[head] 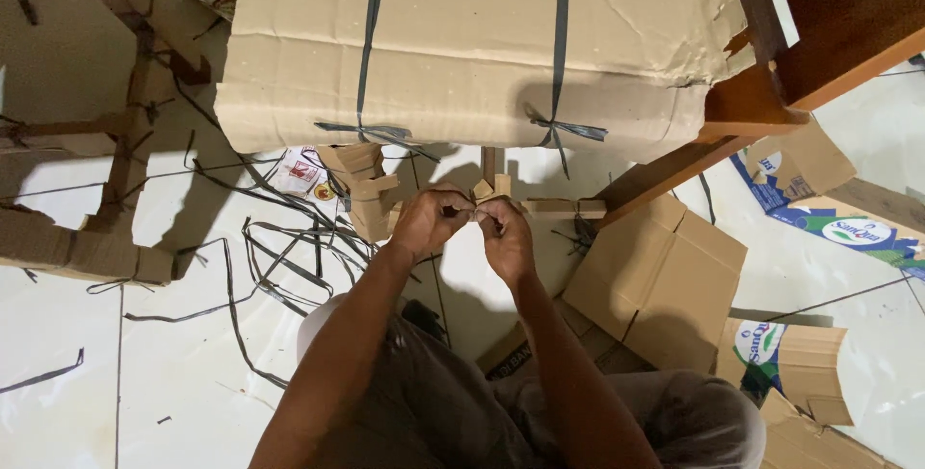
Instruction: The person sits on the floor and assembles a cardboard structure by folding a flat piece into a frame and securing it to a larger cardboard-covered object using black plastic ties. The person repeatedly threads and tightens the ties to fasten the components together.
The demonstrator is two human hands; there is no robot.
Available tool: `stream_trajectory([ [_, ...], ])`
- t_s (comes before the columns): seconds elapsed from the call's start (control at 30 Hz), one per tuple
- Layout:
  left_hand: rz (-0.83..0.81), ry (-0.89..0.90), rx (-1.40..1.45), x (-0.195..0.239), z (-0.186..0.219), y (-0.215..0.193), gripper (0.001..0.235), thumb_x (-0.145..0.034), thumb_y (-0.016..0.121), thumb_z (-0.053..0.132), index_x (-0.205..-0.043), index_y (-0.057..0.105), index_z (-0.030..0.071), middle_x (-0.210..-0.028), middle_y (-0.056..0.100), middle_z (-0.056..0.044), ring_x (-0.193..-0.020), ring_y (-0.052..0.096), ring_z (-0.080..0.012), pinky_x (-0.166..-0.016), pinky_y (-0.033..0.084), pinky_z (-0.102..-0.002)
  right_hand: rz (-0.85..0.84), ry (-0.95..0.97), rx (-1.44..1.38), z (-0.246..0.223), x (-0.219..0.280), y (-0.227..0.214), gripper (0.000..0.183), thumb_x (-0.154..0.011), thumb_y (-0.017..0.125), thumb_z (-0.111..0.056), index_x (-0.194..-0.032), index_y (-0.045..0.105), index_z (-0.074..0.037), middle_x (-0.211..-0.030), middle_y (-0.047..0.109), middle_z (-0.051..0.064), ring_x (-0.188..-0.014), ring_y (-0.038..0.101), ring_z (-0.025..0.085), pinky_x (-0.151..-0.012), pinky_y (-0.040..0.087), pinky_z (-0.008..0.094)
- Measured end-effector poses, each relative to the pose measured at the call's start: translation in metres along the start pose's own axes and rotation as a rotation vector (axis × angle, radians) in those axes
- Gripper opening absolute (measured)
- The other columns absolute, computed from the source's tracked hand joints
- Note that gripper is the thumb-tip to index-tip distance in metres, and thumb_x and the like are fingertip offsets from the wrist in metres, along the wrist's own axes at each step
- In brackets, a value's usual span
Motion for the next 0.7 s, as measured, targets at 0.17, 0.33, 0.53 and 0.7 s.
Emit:
stream_trajectory([
  [0.17,0.031,0.049,-0.075,-0.003,-0.009,0.007,0.012,-0.089,0.071,0.019,-0.093,0.075,0.01,-0.094,0.073,-0.011,-0.096,0.07,-0.0369,-0.085,0.056,-0.05,0.015,0.039,0.026,-0.012,0.005,-0.005,0.009,-0.097,0.066,-0.011,-0.1,0.074,-0.008,-0.081,0.063,0.011,-0.076,0.058,0.02,-0.072,0.05,0.037],
  [0.33,0.066,0.033,-0.036,-0.003,-0.003,0.006,0.012,-0.087,0.072,0.022,-0.093,0.075,0.011,-0.092,0.073,-0.008,-0.094,0.071,-0.0333,-0.084,0.056,-0.047,0.046,-0.002,0.067,-0.01,0.008,-0.006,0.006,-0.095,0.069,-0.012,-0.097,0.074,-0.009,-0.082,0.065,0.013,-0.08,0.064,0.025,-0.076,0.054,0.039],
  [0.53,0.058,-0.021,-0.042,-0.005,-0.013,0.011,0.008,-0.085,0.071,0.024,-0.088,0.075,0.019,-0.089,0.071,-0.005,-0.09,0.07,-0.0296,-0.081,0.056,-0.043,0.104,-0.181,0.188,-0.023,0.016,-0.005,0.005,-0.096,0.069,-0.012,-0.093,0.069,-0.008,-0.079,0.06,0.013,-0.076,0.064,0.031,-0.074,0.053,0.041],
  [0.7,0.056,-0.047,-0.016,-0.003,-0.012,0.009,0.007,-0.084,0.072,0.026,-0.087,0.074,0.019,-0.087,0.07,-0.004,-0.089,0.07,-0.028,-0.08,0.055,-0.042,0.15,-0.336,0.326,-0.031,0.032,-0.007,0.01,-0.096,0.069,-0.012,-0.091,0.062,-0.01,-0.08,0.055,0.011,-0.076,0.065,0.032,-0.072,0.053,0.041],
])
Point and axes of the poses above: each hand's wrist, its own x-axis away from the middle knuckle, its own y-axis out of the palm, z = x × y, the point moved 5 cm from there along -x, towards the middle knuckle
